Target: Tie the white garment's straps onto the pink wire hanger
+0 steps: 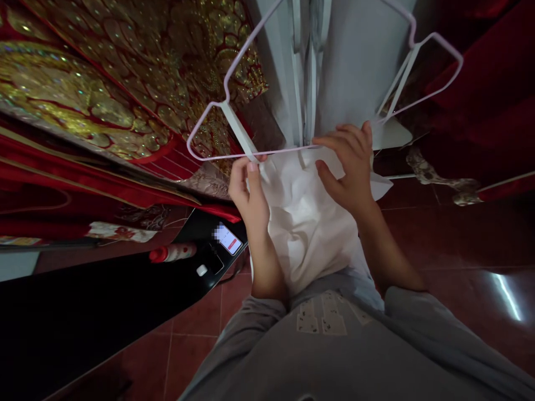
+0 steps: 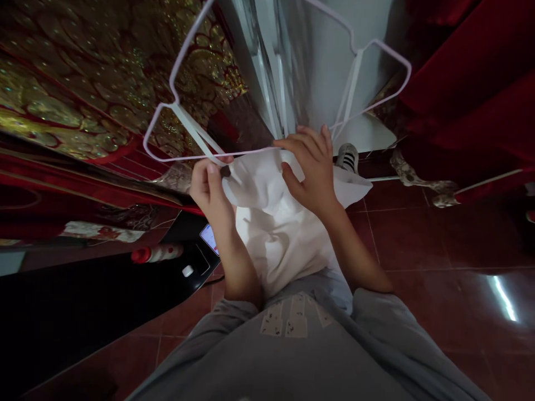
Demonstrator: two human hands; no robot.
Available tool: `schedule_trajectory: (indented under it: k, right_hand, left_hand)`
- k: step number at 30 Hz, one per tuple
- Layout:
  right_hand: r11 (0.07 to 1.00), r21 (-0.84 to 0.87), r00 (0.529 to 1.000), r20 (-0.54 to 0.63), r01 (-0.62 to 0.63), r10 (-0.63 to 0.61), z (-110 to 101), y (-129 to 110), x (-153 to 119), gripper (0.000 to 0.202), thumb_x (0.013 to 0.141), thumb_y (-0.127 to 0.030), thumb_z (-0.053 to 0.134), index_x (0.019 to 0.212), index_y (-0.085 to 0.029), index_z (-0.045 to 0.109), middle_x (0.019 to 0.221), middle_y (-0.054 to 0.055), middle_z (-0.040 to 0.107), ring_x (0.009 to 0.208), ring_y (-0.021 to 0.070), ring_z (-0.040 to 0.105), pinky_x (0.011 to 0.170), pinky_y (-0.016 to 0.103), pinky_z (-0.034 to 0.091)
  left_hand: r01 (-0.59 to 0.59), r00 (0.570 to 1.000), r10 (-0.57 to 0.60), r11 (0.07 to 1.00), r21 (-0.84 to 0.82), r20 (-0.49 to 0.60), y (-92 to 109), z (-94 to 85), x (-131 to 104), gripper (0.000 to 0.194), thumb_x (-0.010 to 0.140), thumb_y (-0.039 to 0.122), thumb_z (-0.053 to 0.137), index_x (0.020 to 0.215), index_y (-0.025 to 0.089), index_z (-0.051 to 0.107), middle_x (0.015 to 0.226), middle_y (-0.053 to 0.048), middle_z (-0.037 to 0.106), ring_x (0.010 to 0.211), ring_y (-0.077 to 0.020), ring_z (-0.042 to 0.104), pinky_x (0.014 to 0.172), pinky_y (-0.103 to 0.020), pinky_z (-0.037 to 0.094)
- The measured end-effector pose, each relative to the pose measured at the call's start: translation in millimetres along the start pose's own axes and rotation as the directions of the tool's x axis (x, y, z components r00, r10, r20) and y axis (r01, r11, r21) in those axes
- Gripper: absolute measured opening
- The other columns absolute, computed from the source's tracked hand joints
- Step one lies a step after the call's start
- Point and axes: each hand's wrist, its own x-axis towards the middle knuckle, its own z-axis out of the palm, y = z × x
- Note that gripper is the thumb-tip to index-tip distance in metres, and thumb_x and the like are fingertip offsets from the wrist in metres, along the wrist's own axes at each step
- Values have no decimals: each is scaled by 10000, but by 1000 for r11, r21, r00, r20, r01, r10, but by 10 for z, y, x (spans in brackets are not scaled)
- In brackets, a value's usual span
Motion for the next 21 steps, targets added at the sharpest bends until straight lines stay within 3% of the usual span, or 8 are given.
schedule_trajectory:
  k: [4,8,11,13,16,18,21]
  right_hand:
    - [999,24,999,-33,-28,28,59,-27,-37,336,958,-310,591,1285,-323,667,1219,52,712,1346,288,589,1299,696,311]
    - [1000,26,999,-44,6,-5,100,-23,-39,350,957,-294,583,1299,-310,656,1221,53,711,1348,290,594,1281,698,331]
    - [1000,13,999,-46,8,-7,88,-15,-44,334,976,-301,566,1299,-309,655,1224,48,712,1340,280,602,1270,683,357]
    - [1000,13,1000,-24,-2,3,60,-4,-43,326,992,-320,558,1302,-311,657,1241,45,710,1343,278,603,1273,683,356]
    - [1000,-5,999,36,-25,25,-3,21,-27,336,1001,-360,558,1322,-326,653,1278,42,706,1373,281,583,1278,686,359]
    - [998,-24,997,57,-49,51,-38,40,-14,329,1006,-365,552,1321,-361,646,1280,29,710,1386,269,573,1293,665,360]
    - [999,-18,997,54,-50,51,-49,57,-14,329,1006,-369,543,1321,-405,632,1268,11,712,1385,259,571,1304,644,362]
  left_hand:
    - [72,995,-70,997,-32,78,254,-45,-17,176,1037,401,716,985,242,768,925,-33,746,862,-185,699,813,-314,545]
    - [197,980,-175,922,-332,96,479,-101,249,166,967,367,762,889,224,793,797,-45,732,708,-167,664,543,-243,486]
    - [309,950,-233,802,-510,208,617,-182,525,271,974,429,740,1050,181,816,1017,-56,795,912,-149,738,628,-181,574]
    - [391,920,-328,755,-526,213,683,-248,660,425,1136,447,438,1108,196,780,1229,-41,781,1167,-164,725,732,-191,611]
    - [326,943,-320,822,-467,95,649,-363,724,606,1181,388,157,1124,275,750,1402,50,724,1494,-190,543,875,-249,630]
    - [200,973,-229,902,-382,-29,503,-450,679,580,1173,346,177,1142,328,755,1399,93,728,1567,-214,453,910,-305,633]
    - [101,975,-146,963,-248,-166,203,-530,540,410,1143,295,355,1158,384,755,1355,107,753,1564,-268,454,817,-340,620]
